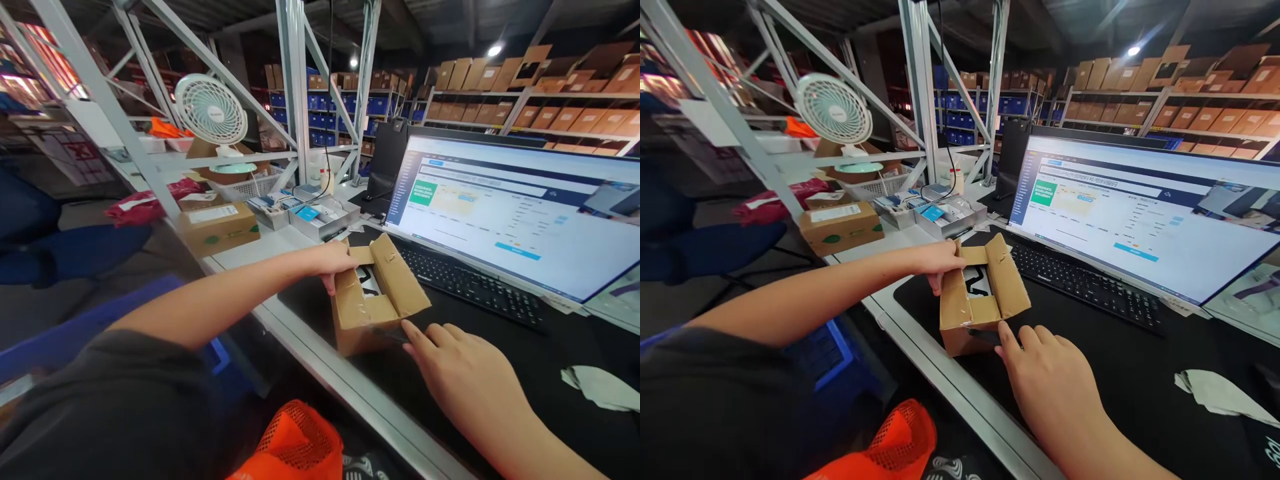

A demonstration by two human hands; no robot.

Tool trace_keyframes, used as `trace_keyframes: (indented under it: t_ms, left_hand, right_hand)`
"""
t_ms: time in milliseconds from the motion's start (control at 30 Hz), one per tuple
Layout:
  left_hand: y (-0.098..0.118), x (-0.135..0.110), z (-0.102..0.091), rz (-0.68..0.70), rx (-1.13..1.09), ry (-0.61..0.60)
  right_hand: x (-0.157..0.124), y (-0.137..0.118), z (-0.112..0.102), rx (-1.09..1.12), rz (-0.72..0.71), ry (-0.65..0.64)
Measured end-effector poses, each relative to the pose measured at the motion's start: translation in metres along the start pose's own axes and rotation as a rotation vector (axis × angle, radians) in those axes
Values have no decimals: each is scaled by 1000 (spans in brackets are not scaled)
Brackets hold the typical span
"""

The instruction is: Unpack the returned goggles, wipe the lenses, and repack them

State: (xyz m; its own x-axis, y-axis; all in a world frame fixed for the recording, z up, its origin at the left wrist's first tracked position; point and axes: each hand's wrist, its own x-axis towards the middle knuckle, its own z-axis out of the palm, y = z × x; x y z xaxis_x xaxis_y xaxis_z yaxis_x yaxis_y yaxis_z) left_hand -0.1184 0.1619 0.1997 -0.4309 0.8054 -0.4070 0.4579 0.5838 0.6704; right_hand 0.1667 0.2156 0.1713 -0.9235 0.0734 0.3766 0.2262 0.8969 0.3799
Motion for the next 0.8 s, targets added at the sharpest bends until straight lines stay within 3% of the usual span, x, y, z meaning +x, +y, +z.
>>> trace_keyframes:
  t_ms: [533,800]
  left_hand:
    - [-35,-13,8,191,-260,87]
    - [-38,-9,7,238,-303,57]
  right_hand:
    - [12,-13,-15,9,159,-352]
    - [13,-14,-16,52,205,-386]
